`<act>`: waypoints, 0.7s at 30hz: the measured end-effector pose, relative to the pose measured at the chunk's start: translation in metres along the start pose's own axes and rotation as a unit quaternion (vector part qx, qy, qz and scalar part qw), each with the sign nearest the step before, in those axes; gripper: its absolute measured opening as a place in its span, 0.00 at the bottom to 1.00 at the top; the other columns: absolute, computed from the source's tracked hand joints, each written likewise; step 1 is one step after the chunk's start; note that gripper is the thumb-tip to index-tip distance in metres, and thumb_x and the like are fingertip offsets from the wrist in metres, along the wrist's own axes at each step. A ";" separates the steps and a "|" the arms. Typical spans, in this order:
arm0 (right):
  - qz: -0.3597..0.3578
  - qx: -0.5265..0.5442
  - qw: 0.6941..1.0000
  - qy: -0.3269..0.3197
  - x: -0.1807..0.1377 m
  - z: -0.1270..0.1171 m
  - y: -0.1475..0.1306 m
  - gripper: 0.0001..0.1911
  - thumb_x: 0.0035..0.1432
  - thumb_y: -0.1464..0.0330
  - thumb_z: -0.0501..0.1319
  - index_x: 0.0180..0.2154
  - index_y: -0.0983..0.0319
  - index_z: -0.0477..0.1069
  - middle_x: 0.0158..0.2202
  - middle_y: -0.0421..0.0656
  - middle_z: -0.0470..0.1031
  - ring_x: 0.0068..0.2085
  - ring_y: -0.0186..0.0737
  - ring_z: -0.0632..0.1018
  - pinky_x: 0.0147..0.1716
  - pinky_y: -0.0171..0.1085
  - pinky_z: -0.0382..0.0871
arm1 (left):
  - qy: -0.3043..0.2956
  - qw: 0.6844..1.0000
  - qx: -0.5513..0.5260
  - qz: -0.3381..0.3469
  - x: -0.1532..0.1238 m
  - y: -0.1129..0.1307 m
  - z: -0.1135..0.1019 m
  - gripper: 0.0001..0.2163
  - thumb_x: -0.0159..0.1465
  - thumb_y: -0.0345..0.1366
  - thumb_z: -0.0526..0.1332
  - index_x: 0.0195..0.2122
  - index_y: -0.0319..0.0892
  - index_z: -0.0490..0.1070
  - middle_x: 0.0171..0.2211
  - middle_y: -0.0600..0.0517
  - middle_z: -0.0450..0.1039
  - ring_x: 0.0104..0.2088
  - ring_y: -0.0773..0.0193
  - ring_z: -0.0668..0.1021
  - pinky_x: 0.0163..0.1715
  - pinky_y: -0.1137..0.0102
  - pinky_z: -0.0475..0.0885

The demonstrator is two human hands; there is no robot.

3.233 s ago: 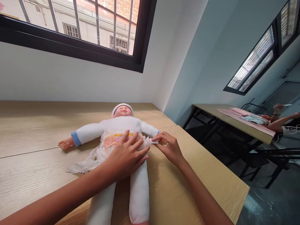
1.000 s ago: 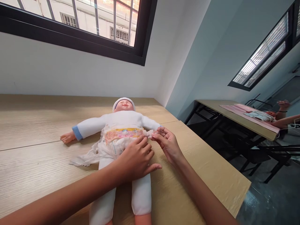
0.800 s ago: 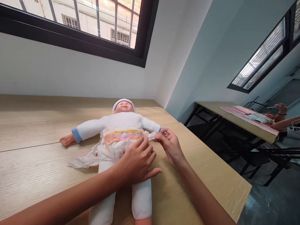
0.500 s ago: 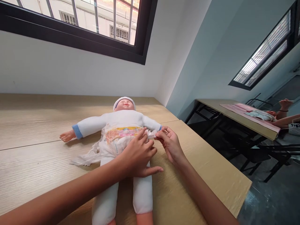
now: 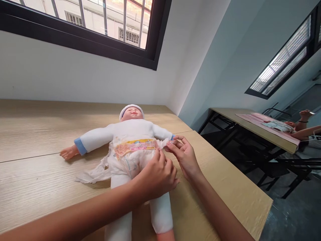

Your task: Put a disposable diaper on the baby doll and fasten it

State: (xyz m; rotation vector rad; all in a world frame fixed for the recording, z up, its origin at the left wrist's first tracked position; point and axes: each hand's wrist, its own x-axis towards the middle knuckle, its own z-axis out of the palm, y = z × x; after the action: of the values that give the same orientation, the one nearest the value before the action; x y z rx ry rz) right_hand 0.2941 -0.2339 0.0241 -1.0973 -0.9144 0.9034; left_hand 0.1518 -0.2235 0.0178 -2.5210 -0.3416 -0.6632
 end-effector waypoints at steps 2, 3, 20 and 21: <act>0.003 -0.025 1.000 -0.019 -0.002 0.001 0.002 0.20 0.48 0.65 0.72 0.40 0.59 0.66 0.32 0.38 0.78 0.36 0.37 0.80 0.41 0.37 0.75 | 0.014 1.000 0.008 0.007 -0.001 0.004 0.001 0.18 0.68 0.44 0.52 0.36 0.35 0.76 0.32 0.41 0.78 0.37 0.45 0.80 0.46 0.46 0.67; 0.008 -0.037 0.999 -0.037 -0.003 0.003 0.003 0.20 0.48 0.65 0.71 0.42 0.59 0.67 0.33 0.39 0.79 0.37 0.38 0.80 0.42 0.37 0.75 | 0.018 1.000 0.006 0.004 -0.002 0.005 0.001 0.18 0.68 0.43 0.52 0.37 0.35 0.76 0.33 0.41 0.79 0.38 0.45 0.80 0.46 0.46 0.67; -0.051 -0.082 0.994 -0.055 -0.015 0.016 0.005 0.17 0.58 0.64 0.61 0.49 0.58 0.71 0.48 0.44 0.78 0.54 0.43 0.75 0.55 0.43 0.69 | 0.012 0.995 -0.096 -0.011 -0.007 0.001 0.015 0.13 0.67 0.39 0.55 0.33 0.39 0.77 0.29 0.48 0.78 0.40 0.55 0.77 0.57 0.48 0.61; -0.051 -0.083 0.994 -0.044 -0.015 0.016 0.006 0.17 0.58 0.64 0.61 0.49 0.58 0.71 0.49 0.44 0.78 0.55 0.43 0.74 0.55 0.43 0.68 | 0.013 0.995 -0.098 -0.013 -0.007 0.001 0.016 0.13 0.67 0.39 0.55 0.32 0.39 0.76 0.28 0.48 0.78 0.39 0.55 0.77 0.57 0.48 0.61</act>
State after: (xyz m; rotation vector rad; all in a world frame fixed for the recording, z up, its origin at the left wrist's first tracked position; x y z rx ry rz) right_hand 0.2733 -0.2409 0.0194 -1.1477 -1.1240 0.8068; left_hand 0.1521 -0.2169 0.0015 -2.6955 -0.3137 -0.7724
